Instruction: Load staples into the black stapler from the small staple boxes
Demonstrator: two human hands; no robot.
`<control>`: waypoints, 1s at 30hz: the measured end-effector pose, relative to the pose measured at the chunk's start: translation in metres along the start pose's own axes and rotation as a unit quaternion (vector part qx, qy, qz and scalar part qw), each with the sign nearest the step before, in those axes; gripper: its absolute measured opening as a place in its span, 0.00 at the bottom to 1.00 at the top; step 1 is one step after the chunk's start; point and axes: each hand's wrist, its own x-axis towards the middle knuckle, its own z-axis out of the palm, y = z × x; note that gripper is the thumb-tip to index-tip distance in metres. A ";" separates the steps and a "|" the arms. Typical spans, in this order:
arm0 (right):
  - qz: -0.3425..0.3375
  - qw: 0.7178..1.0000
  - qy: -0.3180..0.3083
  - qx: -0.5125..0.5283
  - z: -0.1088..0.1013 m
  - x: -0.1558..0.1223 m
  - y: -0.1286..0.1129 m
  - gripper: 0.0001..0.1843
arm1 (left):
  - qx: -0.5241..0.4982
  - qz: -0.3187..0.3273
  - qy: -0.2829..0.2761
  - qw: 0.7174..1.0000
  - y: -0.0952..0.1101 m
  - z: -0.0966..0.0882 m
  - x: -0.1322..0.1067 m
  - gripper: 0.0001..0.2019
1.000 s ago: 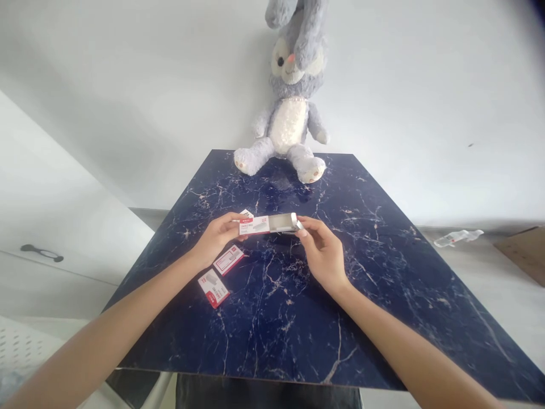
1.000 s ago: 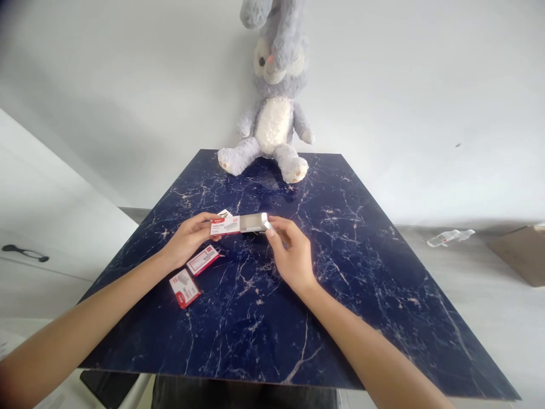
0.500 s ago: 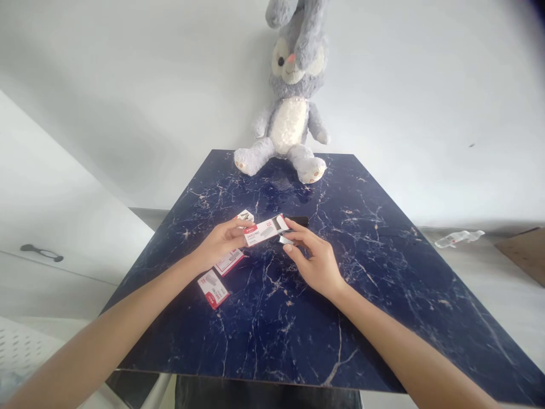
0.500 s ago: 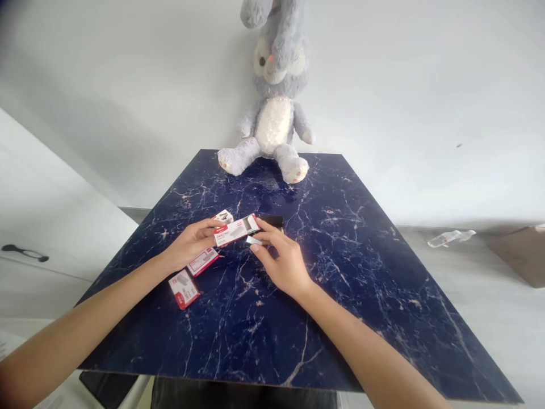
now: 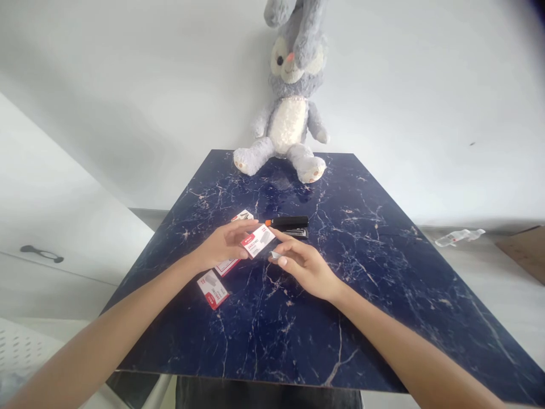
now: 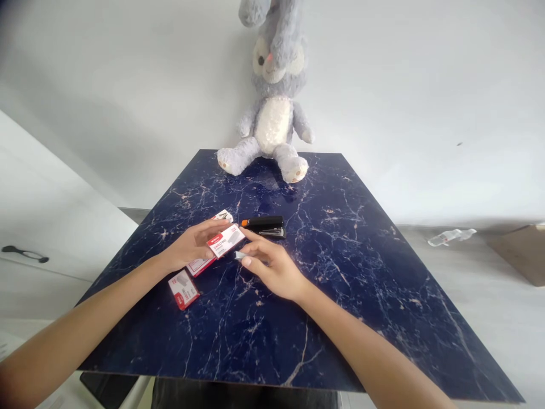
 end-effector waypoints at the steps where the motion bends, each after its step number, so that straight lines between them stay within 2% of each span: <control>1: 0.005 1.000 -0.007 0.015 0.000 0.000 0.000 0.13 | 0.004 -0.001 -0.006 1.000 0.000 -0.001 0.000 0.34; 5: 0.021 0.998 -0.034 0.053 -0.003 0.002 0.003 0.13 | 0.027 0.011 -0.019 0.999 -0.004 -0.004 0.000 0.35; 8: 0.033 0.999 -0.001 0.005 -0.006 0.004 0.007 0.14 | 0.074 0.010 -0.033 0.997 -0.004 -0.003 -0.001 0.38; 11: 0.028 0.988 0.125 -0.085 -0.016 0.006 0.008 0.16 | 0.207 0.009 -0.030 0.978 0.000 0.004 -0.002 0.38; 14: 0.016 0.947 0.285 -0.146 -0.032 0.010 0.009 0.19 | 0.356 0.033 -0.048 0.933 0.005 0.011 -0.004 0.37; 16: 0.020 0.921 0.353 -0.162 -0.043 0.013 0.013 0.21 | 0.409 0.057 -0.069 0.908 0.006 0.015 -0.004 0.36; 17: 0.029 0.915 0.367 -0.162 -0.049 0.015 0.017 0.21 | 0.425 0.067 -0.068 0.900 0.006 0.016 -0.004 0.34; 19: 0.055 0.914 0.365 -0.168 -0.057 0.017 0.026 0.22 | 0.447 0.076 -0.037 0.891 0.005 0.015 -0.004 0.29; 22: 0.103 0.915 0.320 -0.223 -0.063 0.020 0.038 0.21 | 0.471 0.061 0.011 0.880 0.001 0.012 -0.003 0.25; 27: 0.113 0.935 0.228 -0.247 -0.056 0.018 0.036 0.19 | 0.485 0.030 -0.004 0.874 -0.006 0.010 -0.001 0.27; 30: 0.108 0.946 0.184 -0.243 -0.051 0.016 0.031 0.18 | 0.480 0.024 0.016 0.877 -0.008 0.009 0.000 0.27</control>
